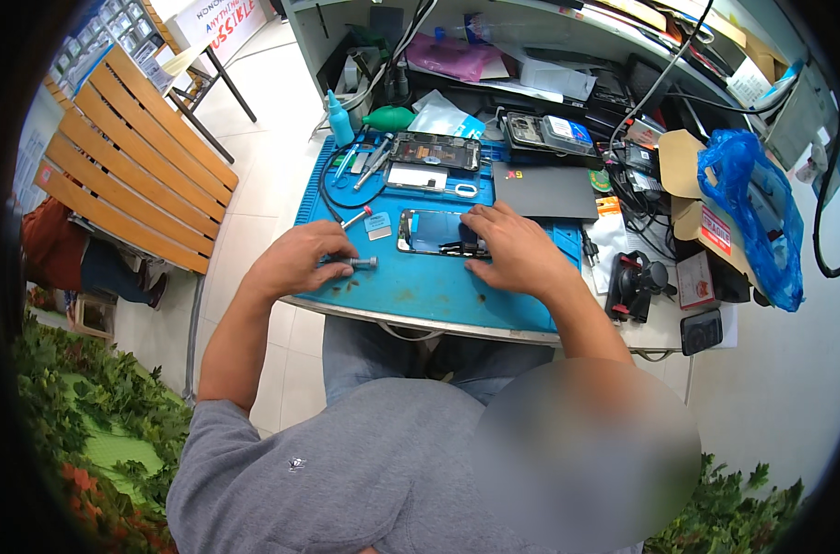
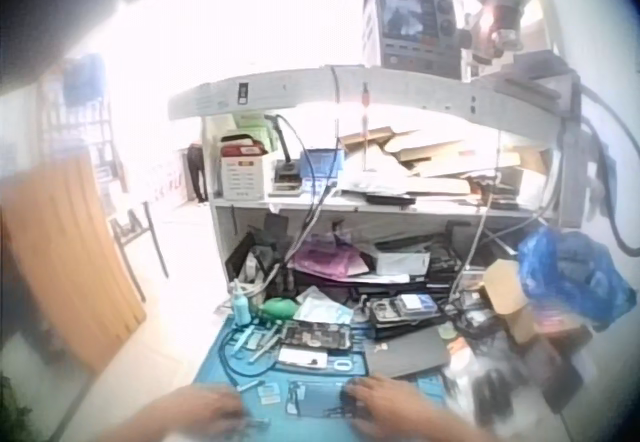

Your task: The person disassembles a mobile phone using a screwdriver, handles internal components including a flexible cable, and puts on a pair of glasses while working at a repair bench.

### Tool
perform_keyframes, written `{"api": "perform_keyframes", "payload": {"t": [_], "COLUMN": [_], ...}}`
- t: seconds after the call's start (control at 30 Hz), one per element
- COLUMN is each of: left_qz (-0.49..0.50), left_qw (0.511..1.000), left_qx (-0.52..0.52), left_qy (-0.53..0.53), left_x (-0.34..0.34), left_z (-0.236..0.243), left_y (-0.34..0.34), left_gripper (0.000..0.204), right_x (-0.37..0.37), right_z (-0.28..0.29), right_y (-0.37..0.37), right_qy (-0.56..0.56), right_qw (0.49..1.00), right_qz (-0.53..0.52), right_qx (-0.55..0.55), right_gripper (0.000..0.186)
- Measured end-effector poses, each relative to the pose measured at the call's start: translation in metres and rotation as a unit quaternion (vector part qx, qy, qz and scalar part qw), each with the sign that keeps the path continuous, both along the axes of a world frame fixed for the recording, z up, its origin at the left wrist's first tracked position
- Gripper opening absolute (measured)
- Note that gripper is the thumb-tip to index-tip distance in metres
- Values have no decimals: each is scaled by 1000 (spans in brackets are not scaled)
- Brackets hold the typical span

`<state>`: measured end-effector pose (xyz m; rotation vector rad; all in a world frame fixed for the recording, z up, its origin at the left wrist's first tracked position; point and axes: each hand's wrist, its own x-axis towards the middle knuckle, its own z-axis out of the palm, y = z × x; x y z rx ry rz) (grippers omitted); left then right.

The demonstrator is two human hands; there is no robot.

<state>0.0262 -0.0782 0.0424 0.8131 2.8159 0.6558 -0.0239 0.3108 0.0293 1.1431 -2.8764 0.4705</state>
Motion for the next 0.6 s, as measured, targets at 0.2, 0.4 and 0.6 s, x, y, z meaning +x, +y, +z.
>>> {"api": "perform_keyframes", "payload": {"t": [0.2, 0.4, 0.6], "left_qz": [233, 211, 216], "left_qw": [971, 975, 966], "left_qx": [54, 37, 106], "left_qy": [7, 58, 100], "left_x": [-32, -40, -29], "left_z": [10, -10, -1], "left_y": [-15, -17, 4], "left_gripper": [26, 27, 30], "right_x": [-11, -23, -29], "right_z": [23, 21, 17], "right_y": [-15, -15, -15], "right_qy": [-73, -80, -97], "right_qw": [996, 996, 995], "right_qz": [16, 12, 20], "right_qx": [38, 44, 11], "right_gripper": [78, 76, 71]}}
